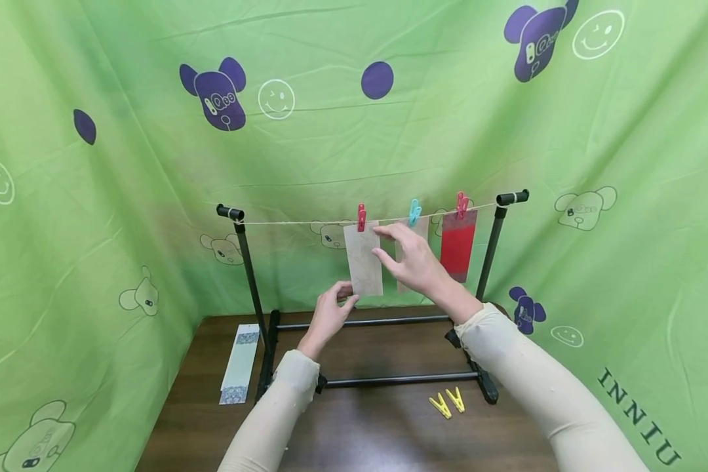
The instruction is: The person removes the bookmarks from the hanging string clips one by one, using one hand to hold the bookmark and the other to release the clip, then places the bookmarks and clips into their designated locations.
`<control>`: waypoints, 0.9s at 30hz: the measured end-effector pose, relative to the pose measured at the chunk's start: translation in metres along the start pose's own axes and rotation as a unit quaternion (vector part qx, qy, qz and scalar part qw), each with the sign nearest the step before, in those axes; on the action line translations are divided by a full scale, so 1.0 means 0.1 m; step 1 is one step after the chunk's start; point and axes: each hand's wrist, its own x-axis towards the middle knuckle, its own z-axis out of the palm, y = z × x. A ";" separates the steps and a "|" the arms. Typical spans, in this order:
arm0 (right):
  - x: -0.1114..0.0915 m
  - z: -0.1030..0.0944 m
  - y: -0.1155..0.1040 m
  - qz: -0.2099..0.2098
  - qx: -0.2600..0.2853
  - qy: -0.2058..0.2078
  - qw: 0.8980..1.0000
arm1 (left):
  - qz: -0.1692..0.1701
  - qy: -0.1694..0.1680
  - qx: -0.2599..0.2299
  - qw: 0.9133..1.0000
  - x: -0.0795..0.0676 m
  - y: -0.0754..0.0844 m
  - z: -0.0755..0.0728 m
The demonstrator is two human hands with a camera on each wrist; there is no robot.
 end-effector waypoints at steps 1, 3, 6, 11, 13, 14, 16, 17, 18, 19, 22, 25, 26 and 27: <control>0.01 0.00 0.00 -0.002 0.000 0.003 1.000 | 0.000 0.000 0.004 1.000 0.00 0.00 0.00; 0.03 0.00 0.00 -0.009 0.002 0.012 1.000 | 0.000 0.001 0.009 1.000 -0.01 -0.01 0.00; 0.07 0.00 0.00 -0.024 0.002 0.025 0.999 | -0.001 0.002 0.019 1.000 -0.02 -0.02 0.00; 0.13 -0.02 0.01 -0.040 -0.001 0.040 0.998 | -0.004 0.001 0.030 1.000 -0.03 -0.02 -0.01; 0.15 -0.03 0.02 -0.041 0.000 0.045 0.998 | -0.001 0.001 0.031 1.000 -0.03 -0.02 -0.01; 0.16 -0.03 0.03 -0.042 -0.001 0.048 0.998 | 0.001 0.001 0.034 0.999 -0.03 -0.02 -0.01; 0.18 -0.04 0.03 -0.044 -0.003 0.051 0.998 | 0.007 0.000 0.038 0.999 -0.04 -0.02 -0.01; 0.19 -0.04 0.04 -0.045 -0.004 0.052 0.998 | 0.009 0.001 0.040 0.999 -0.04 -0.02 -0.01; 0.20 -0.04 0.04 -0.046 -0.005 0.053 0.998 | 0.010 0.001 0.041 0.999 -0.04 -0.02 0.00; 0.22 -0.03 0.04 -0.047 -0.007 0.053 0.997 | 0.010 0.001 0.046 0.999 -0.04 -0.03 0.00; 0.26 -0.03 0.04 -0.050 -0.008 0.053 0.997 | 0.011 0.004 0.052 0.999 -0.03 -0.03 0.01; 0.29 -0.02 0.04 -0.050 -0.008 0.050 0.997 | 0.011 0.006 0.050 0.999 -0.03 -0.02 0.01; 0.30 -0.02 0.04 -0.051 -0.008 0.049 0.997 | 0.012 0.006 0.049 0.999 -0.03 -0.02 0.01; 0.31 -0.02 0.05 -0.051 -0.008 0.048 0.998 | 0.011 0.006 0.047 0.999 -0.03 -0.02 0.01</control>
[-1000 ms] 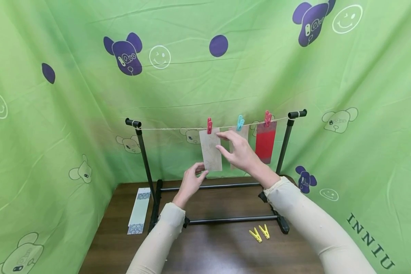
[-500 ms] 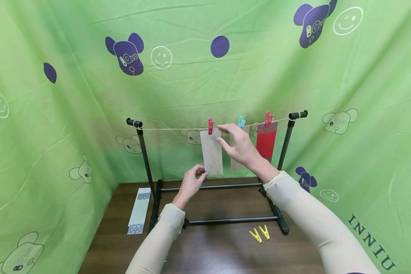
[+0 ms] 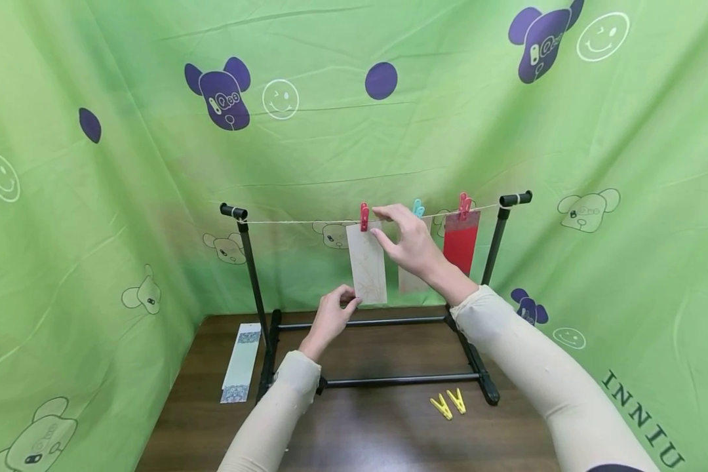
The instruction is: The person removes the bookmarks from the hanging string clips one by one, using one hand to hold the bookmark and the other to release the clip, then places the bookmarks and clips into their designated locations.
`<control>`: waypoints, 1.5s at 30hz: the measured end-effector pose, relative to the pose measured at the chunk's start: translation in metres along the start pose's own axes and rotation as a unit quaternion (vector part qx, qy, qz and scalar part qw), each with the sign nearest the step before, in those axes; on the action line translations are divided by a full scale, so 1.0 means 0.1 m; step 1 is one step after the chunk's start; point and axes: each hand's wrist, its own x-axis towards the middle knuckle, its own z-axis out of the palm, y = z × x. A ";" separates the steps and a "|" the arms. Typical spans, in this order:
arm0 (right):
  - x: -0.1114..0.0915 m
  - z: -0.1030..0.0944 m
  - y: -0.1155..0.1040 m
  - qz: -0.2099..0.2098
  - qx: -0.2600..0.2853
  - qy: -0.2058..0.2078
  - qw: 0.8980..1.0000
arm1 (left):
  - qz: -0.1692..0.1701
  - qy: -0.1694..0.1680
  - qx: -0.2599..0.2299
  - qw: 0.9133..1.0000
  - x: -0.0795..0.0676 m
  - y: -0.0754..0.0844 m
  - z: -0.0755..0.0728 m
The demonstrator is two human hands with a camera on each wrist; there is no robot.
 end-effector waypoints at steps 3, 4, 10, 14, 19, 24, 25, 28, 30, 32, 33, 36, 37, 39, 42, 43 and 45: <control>0.03 0.00 0.01 0.001 0.001 -0.003 1.000 | -0.003 0.000 -0.005 1.000 0.00 0.01 0.00; 0.04 0.01 0.02 0.001 0.001 -0.004 1.000 | -0.003 0.000 -0.003 1.000 0.00 0.01 0.00; 0.11 0.00 -0.01 0.032 0.009 -0.027 0.999 | 0.000 0.000 0.015 1.000 -0.02 0.02 0.00; 0.17 0.01 -0.04 0.055 0.011 -0.047 0.997 | 0.002 -0.001 0.020 1.000 -0.04 0.03 0.00; 0.23 0.03 -0.06 0.065 0.013 -0.058 0.996 | 0.006 0.000 0.018 1.000 -0.05 0.04 -0.01; 0.28 0.03 -0.07 0.079 0.028 -0.074 0.994 | 0.008 0.001 0.017 1.000 -0.04 0.03 -0.01; 0.29 0.03 -0.07 0.083 0.031 -0.076 0.993 | 0.008 0.001 0.017 1.000 -0.04 0.03 -0.01; 0.30 0.04 -0.07 0.094 0.039 -0.080 0.992 | 0.010 0.000 0.017 1.000 -0.04 0.03 -0.02; 0.31 0.05 -0.06 0.102 0.043 -0.082 0.990 | 0.010 0.000 0.019 1.000 -0.04 0.02 -0.01; 0.31 0.05 -0.06 0.109 0.048 -0.082 0.990 | 0.009 -0.001 0.019 1.000 -0.05 0.02 -0.01; 0.31 0.05 -0.06 0.110 0.050 -0.082 0.989 | 0.009 -0.001 0.020 1.000 -0.05 0.02 -0.01; 0.31 0.06 -0.06 0.114 0.058 -0.081 0.988 | 0.007 -0.001 0.022 1.000 -0.05 0.01 0.00; 0.31 0.06 -0.06 0.115 0.061 -0.080 0.988 | 0.007 -0.001 0.022 1.000 -0.06 0.01 0.01; 0.31 0.06 -0.05 0.117 0.065 -0.078 0.988 | 0.008 0.001 0.022 1.000 -0.06 0.01 0.02; 0.31 0.06 -0.05 0.122 0.068 -0.076 0.987 | 0.013 0.007 0.019 1.000 -0.07 0.00 0.02; 0.32 0.05 -0.05 0.125 0.071 -0.075 0.987 | 0.015 0.009 0.018 1.000 -0.07 0.00 0.02; 0.32 0.05 -0.05 0.130 0.074 -0.076 0.986 | 0.018 0.014 0.017 1.000 -0.08 0.01 0.02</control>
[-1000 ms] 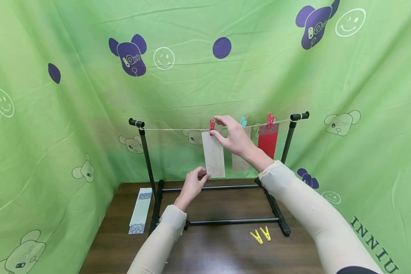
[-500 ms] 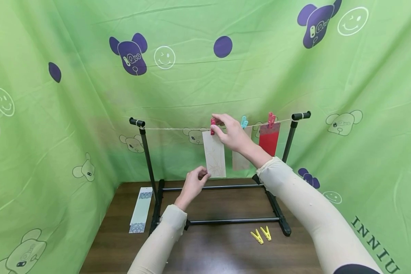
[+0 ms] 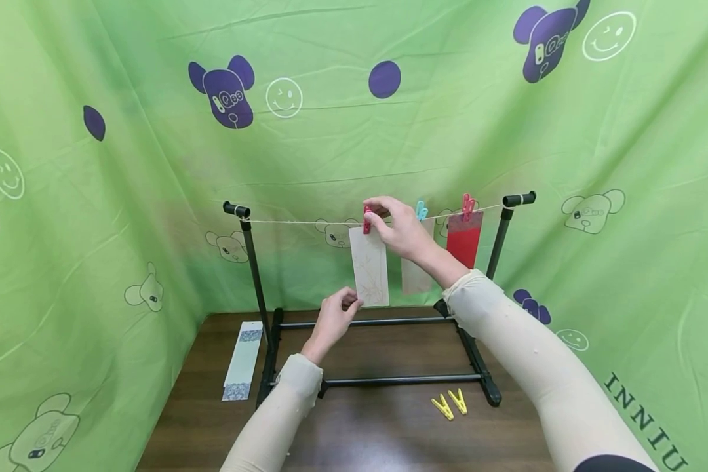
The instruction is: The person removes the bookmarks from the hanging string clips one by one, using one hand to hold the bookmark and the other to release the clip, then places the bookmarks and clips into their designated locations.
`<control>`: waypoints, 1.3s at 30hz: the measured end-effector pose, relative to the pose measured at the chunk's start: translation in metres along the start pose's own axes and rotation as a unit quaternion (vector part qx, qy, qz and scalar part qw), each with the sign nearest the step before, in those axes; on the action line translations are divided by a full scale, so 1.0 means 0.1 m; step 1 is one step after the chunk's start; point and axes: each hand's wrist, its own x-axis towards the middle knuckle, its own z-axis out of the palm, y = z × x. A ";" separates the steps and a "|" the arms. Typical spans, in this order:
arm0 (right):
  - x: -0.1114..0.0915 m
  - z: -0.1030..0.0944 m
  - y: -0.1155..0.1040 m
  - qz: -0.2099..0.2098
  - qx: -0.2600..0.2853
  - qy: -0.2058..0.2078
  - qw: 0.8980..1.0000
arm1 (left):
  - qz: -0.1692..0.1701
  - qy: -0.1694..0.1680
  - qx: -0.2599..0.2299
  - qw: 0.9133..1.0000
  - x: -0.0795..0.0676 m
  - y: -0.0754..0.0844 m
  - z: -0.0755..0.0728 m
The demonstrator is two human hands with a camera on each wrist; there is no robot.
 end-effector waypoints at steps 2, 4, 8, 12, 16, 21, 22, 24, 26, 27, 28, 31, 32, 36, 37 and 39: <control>0.00 -0.01 0.00 0.007 0.006 -0.001 1.000 | 0.003 0.004 -0.001 1.000 0.00 0.00 0.00; 0.00 -0.01 0.00 0.013 0.014 -0.001 1.000 | 0.003 0.007 -0.003 1.000 0.00 0.00 0.00; 0.00 -0.02 0.00 0.021 0.035 0.002 0.999 | 0.005 0.014 -0.010 1.000 0.00 0.00 0.01; 0.00 -0.03 0.00 0.022 0.047 0.009 0.999 | 0.007 0.020 -0.020 1.000 0.00 -0.01 0.02; 0.00 -0.03 0.01 0.016 0.053 0.017 0.998 | 0.008 0.024 -0.026 0.999 0.00 -0.01 0.02; -0.02 -0.03 0.02 0.008 0.064 0.028 0.998 | 0.007 0.025 -0.024 0.999 0.00 -0.02 0.03; -0.02 -0.03 0.03 0.008 0.065 0.030 0.997 | 0.007 0.026 -0.024 0.999 0.00 -0.02 0.04; -0.02 -0.02 0.04 0.006 0.066 0.035 0.997 | 0.006 0.029 -0.023 0.999 -0.01 -0.03 0.05; -0.03 -0.01 0.05 0.003 0.068 0.039 0.997 | 0.005 0.032 -0.022 0.999 -0.02 -0.04 0.05; -0.03 -0.01 0.06 0.002 0.068 0.041 0.997 | 0.004 0.033 -0.023 0.999 -0.02 -0.04 0.05; -0.04 0.00 0.06 -0.001 0.070 0.045 0.997 | 0.004 0.035 -0.023 0.999 -0.02 -0.04 0.05; -0.05 0.01 0.07 -0.011 0.081 0.059 0.995 | 0.004 0.039 -0.021 0.999 -0.03 -0.05 0.04; -0.06 0.01 0.07 -0.016 0.086 0.066 0.994 | 0.006 0.041 -0.021 0.999 -0.04 -0.05 0.04; -0.07 0.03 0.08 -0.036 0.098 0.090 0.990 | 0.008 0.046 -0.024 0.999 -0.06 -0.06 0.03; -0.07 0.04 0.09 -0.043 0.101 0.095 0.989 | 0.010 0.048 -0.025 0.999 -0.06 -0.06 0.03; -0.06 0.05 0.09 -0.058 0.106 0.106 0.987 | 0.011 0.051 -0.029 0.998 -0.06 -0.06 0.02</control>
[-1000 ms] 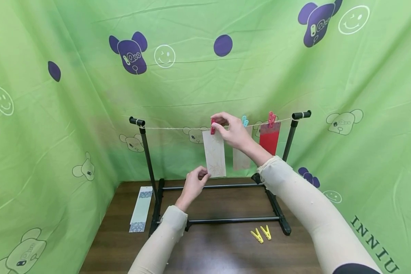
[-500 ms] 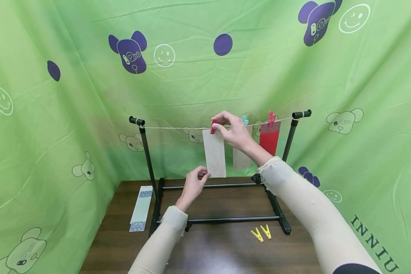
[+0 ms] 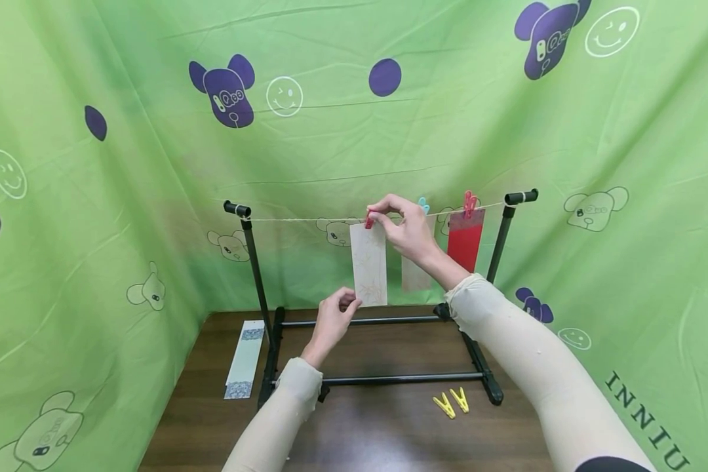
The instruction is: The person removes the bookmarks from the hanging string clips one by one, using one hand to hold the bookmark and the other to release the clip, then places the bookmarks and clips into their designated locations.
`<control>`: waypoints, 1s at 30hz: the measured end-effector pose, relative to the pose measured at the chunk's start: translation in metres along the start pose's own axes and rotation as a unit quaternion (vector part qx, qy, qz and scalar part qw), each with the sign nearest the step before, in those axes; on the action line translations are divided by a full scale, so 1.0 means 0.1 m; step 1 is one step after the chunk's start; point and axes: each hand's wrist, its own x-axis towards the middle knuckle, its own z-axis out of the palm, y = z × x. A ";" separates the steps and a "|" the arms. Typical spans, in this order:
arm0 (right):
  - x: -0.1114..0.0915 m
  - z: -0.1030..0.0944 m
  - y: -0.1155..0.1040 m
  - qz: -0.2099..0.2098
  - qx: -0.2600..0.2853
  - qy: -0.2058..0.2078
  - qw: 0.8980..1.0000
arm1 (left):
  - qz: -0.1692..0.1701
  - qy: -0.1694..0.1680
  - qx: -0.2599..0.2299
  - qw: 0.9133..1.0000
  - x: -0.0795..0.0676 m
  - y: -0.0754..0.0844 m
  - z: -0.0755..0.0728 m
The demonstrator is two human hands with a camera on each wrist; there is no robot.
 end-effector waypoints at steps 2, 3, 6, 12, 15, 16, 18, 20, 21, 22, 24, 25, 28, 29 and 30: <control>0.00 0.01 -0.01 -0.017 0.003 0.009 1.000 | 0.002 0.003 -0.003 1.000 0.00 0.00 0.00; 0.00 0.01 -0.03 -0.026 0.005 0.014 1.000 | 0.002 0.004 -0.003 1.000 -0.01 0.00 -0.01; -0.01 0.02 -0.12 -0.039 0.004 0.025 0.999 | 0.002 0.007 -0.001 1.000 -0.01 -0.01 -0.01; -0.02 0.01 -0.23 -0.041 -0.004 0.045 0.998 | -0.002 0.008 0.007 1.000 -0.04 -0.01 -0.02; -0.02 0.01 -0.14 -0.050 -0.004 0.052 0.997 | -0.003 0.008 0.005 1.000 -0.05 -0.01 -0.03; -0.02 0.01 -0.10 -0.053 -0.002 0.053 0.997 | -0.005 0.007 0.004 1.000 -0.06 -0.01 -0.03; -0.03 0.01 -0.04 -0.059 0.005 0.055 0.997 | -0.005 0.006 0.003 1.000 -0.06 -0.01 -0.04; -0.03 0.00 -0.01 -0.067 0.011 0.056 0.996 | -0.004 0.007 0.003 1.000 -0.07 -0.01 -0.04; -0.04 -0.01 0.00 -0.071 0.014 0.057 0.996 | -0.004 0.008 0.002 1.000 -0.08 -0.01 -0.04; -0.04 -0.01 0.01 -0.076 0.017 0.057 0.995 | -0.004 0.009 0.000 1.000 -0.08 -0.01 -0.05; -0.05 -0.01 0.02 -0.084 0.023 0.057 0.995 | -0.002 0.013 -0.001 1.000 -0.09 -0.01 -0.06; -0.05 -0.01 0.01 -0.085 0.029 0.056 0.994 | -0.002 0.015 -0.001 1.000 -0.10 -0.02 -0.06; -0.06 0.00 -0.04 -0.089 0.033 0.064 0.993 | -0.002 0.016 -0.001 1.000 -0.11 -0.02 -0.09; -0.07 0.00 -0.08 -0.090 0.031 0.068 0.993 | -0.001 0.017 0.001 1.000 -0.12 -0.02 -0.10; -0.08 0.00 -0.13 -0.091 0.028 0.073 0.993 | -0.003 0.017 0.002 1.000 -0.12 -0.02 -0.11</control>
